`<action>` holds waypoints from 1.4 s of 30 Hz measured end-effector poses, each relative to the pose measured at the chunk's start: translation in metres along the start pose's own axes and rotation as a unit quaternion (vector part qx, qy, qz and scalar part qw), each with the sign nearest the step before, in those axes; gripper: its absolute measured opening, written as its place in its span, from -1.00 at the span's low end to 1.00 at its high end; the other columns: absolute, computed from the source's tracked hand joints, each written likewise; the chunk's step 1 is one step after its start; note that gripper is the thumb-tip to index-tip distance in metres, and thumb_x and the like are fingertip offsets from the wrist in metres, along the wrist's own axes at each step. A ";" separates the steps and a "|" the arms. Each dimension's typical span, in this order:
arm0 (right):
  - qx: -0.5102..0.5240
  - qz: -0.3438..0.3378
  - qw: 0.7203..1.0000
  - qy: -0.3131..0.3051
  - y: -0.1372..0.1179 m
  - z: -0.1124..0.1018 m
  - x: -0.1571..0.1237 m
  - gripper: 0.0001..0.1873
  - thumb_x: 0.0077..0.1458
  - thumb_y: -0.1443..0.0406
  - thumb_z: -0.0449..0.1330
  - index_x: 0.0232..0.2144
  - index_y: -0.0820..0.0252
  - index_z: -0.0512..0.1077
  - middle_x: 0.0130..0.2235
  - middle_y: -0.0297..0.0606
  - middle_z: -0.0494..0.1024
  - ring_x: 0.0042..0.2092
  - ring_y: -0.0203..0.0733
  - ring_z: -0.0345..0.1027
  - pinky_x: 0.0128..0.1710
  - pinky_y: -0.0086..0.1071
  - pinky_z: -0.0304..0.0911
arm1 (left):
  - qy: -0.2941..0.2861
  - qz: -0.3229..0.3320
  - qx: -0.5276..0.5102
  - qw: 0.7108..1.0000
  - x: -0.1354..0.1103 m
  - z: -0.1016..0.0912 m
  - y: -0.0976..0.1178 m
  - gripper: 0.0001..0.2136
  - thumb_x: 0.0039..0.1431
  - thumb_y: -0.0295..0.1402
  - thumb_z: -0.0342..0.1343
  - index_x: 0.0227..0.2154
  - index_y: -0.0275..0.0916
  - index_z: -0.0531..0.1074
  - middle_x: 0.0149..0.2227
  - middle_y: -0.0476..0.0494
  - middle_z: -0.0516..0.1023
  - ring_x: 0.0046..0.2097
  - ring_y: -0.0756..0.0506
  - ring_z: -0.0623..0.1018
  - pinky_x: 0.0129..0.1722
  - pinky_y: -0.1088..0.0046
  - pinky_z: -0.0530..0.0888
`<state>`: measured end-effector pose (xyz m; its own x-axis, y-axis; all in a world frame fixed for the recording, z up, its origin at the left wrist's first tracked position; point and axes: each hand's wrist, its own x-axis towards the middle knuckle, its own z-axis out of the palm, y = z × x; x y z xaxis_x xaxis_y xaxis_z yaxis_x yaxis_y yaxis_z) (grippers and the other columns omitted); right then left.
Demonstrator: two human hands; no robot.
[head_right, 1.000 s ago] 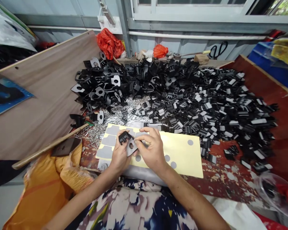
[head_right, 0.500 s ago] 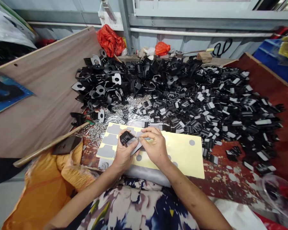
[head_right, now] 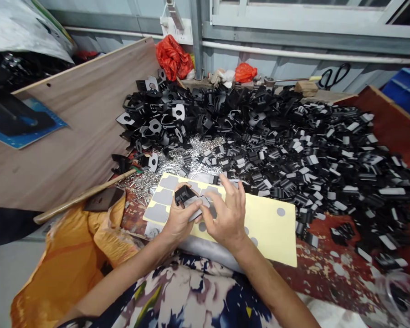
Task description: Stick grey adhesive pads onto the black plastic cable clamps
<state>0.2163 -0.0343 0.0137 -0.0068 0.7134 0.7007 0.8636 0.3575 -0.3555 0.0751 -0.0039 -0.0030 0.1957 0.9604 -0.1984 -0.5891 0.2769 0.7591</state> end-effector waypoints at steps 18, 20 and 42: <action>-0.018 -0.123 0.987 -0.101 -0.003 -0.002 0.011 -0.82 0.31 0.39 0.26 -0.17 -0.01 0.61 0.13 -0.33 0.67 0.18 0.14 0.44 0.40 0.36 -0.06 | -0.062 -0.024 0.073 0.995 -0.005 -0.014 0.001 -0.38 -0.06 -0.48 0.39 -0.02 -0.08 0.16 -0.36 0.19 0.36 -0.54 0.13 0.32 -0.59 0.62 0.34; -0.018 -0.141 0.984 -0.112 -0.004 -0.005 0.012 -0.81 0.32 0.40 0.24 -0.21 0.00 0.60 0.13 -0.35 0.67 0.18 0.15 0.44 0.41 0.37 -0.10 | -0.075 -0.039 0.097 0.992 -0.006 -0.014 0.006 -0.37 -0.07 -0.48 0.40 -0.01 -0.08 0.16 -0.35 0.18 0.36 -0.54 0.12 0.33 -0.60 0.62 0.34; 0.020 -0.024 0.991 -0.129 -0.003 0.000 0.004 -0.82 0.33 0.35 0.25 -0.17 -0.01 0.65 0.22 -0.24 0.60 0.27 0.16 0.37 0.37 0.37 0.00 | -0.074 -0.057 0.105 0.990 -0.005 -0.007 0.015 -0.37 -0.09 -0.45 0.43 -0.04 -0.09 0.16 -0.30 0.15 0.35 -0.48 0.10 0.37 -0.57 0.59 0.35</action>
<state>0.2137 -0.0324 0.0179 -0.1816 0.8236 0.5373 0.8382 0.4154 -0.3534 0.0599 -0.0048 0.0048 0.3730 0.9039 -0.2095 -0.3839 0.3559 0.8520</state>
